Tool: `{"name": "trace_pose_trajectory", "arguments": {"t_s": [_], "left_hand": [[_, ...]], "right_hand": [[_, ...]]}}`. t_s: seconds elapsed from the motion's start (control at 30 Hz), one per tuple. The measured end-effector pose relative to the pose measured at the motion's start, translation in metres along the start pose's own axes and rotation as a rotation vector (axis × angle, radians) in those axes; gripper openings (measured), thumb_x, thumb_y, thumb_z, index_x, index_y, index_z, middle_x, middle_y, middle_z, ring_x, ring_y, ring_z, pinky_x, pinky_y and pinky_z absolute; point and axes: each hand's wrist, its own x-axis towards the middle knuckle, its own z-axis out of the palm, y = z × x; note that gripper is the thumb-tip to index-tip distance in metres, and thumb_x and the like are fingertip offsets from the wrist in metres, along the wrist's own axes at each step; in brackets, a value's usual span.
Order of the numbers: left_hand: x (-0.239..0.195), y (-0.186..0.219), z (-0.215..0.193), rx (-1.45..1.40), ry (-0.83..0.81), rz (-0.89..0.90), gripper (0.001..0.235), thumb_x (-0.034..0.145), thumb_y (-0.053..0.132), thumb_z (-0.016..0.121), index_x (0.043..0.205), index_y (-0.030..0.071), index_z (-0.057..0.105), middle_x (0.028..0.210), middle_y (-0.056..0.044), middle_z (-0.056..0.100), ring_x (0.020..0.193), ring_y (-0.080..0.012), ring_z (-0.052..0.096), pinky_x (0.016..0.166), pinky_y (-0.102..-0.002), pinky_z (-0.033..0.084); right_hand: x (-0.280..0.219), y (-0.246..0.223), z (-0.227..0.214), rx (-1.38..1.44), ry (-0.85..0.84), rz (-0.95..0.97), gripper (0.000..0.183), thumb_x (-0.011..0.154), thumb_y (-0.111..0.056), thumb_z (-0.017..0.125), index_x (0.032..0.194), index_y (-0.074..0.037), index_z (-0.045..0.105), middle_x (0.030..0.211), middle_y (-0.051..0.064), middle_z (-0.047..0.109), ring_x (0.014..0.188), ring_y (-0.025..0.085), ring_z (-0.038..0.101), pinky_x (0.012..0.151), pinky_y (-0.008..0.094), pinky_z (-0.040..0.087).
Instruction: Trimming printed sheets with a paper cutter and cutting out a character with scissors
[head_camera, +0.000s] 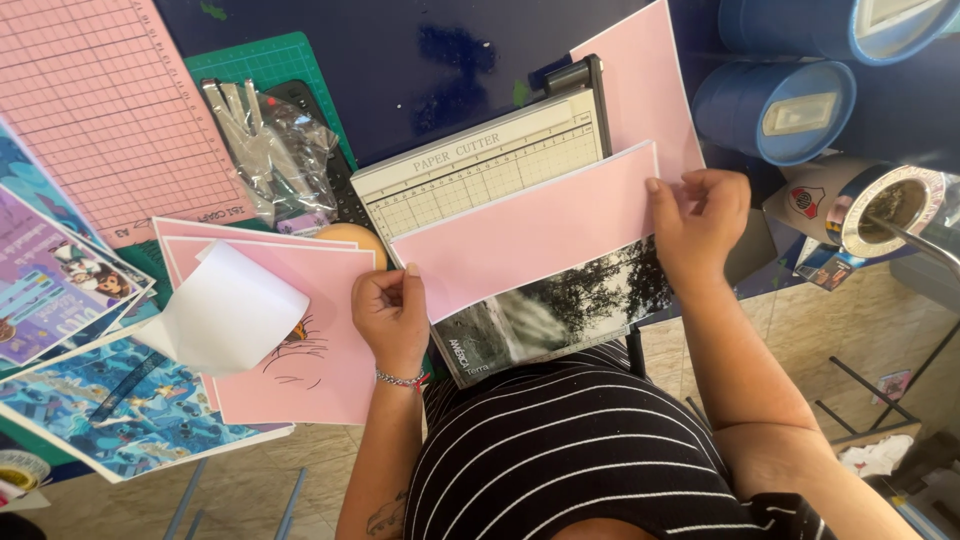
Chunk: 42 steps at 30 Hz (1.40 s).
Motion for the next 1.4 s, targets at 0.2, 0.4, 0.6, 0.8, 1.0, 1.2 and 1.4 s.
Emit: {"name": "trace_pose_trajectory", "arguments": {"t_s": [0.2,0.4,0.6,0.8,1.0,1.2,1.4], "left_hand": [[0.0,-0.001,0.001,-0.022,0.006,0.003,0.013,0.089,-0.001,0.076,0.084,0.0,0.065,0.075,-0.008,0.055,0.056,-0.0145,0.06,0.049,-0.024,0.05],[0.0,-0.006,0.001,-0.027,0.009,0.008,0.012,0.09,0.0,0.076,0.084,-0.002,0.065,0.076,-0.009,0.055,0.057,-0.0147,0.061,0.05,-0.025,0.051],[0.002,-0.009,0.002,-0.034,0.001,0.017,0.012,0.091,0.001,0.075,0.085,-0.001,0.064,0.078,-0.009,0.055,0.058,-0.015,0.062,0.05,-0.025,0.052],[0.001,-0.001,0.001,-0.051,-0.018,-0.009,0.01,0.093,0.001,0.072,0.087,-0.002,0.064,0.081,-0.008,0.054,0.062,-0.0144,0.063,0.052,-0.025,0.052],[-0.002,-0.02,0.005,-0.005,0.007,0.007,0.011,0.091,0.005,0.075,0.087,-0.001,0.066,0.082,-0.009,0.056,0.062,-0.0184,0.066,0.05,-0.026,0.054],[0.001,-0.009,0.005,0.055,-0.016,-0.109,0.015,0.09,0.022,0.074,0.086,0.009,0.069,0.087,-0.005,0.064,0.068,-0.0121,0.062,0.066,-0.025,0.055],[0.0,0.001,0.005,0.114,0.032,-0.03,0.015,0.089,0.02,0.073,0.081,0.01,0.066,0.079,-0.005,0.063,0.066,-0.0145,0.06,0.063,-0.029,0.054]], "right_hand": [[-0.033,-0.115,0.035,-0.162,-0.378,-0.655,0.03,0.108,-0.024,0.05,0.129,-0.007,0.062,0.132,0.016,0.059,0.12,0.035,0.053,0.105,0.049,0.032],[-0.028,-0.069,0.035,-0.28,-0.57,-0.563,0.086,0.099,-0.072,0.045,0.158,-0.009,0.047,0.163,0.017,0.045,0.151,0.037,0.037,0.123,0.054,0.023],[0.001,-0.007,-0.022,-0.31,-0.346,-0.417,0.074,0.107,-0.047,0.059,0.154,0.009,0.049,0.157,0.034,0.043,0.141,0.054,0.042,0.114,0.061,0.031],[-0.004,0.028,-0.003,0.045,-0.214,0.004,0.036,0.097,-0.02,0.09,0.127,-0.004,0.078,0.093,0.005,0.071,0.081,0.023,0.065,0.073,0.034,0.051],[0.004,0.071,0.03,0.338,-0.381,0.592,0.02,0.101,-0.038,0.088,0.1,-0.02,0.077,0.075,-0.006,0.064,0.066,0.005,0.061,0.055,0.021,0.044],[0.008,0.033,0.005,0.57,-0.395,0.683,0.02,0.104,-0.027,0.076,0.089,-0.019,0.066,0.083,-0.012,0.059,0.082,0.0,0.052,0.082,0.018,0.044],[0.002,0.032,0.01,0.519,-0.36,0.626,0.024,0.104,-0.032,0.08,0.09,-0.017,0.068,0.086,-0.01,0.066,0.082,0.0,0.056,0.079,0.019,0.049]]}}
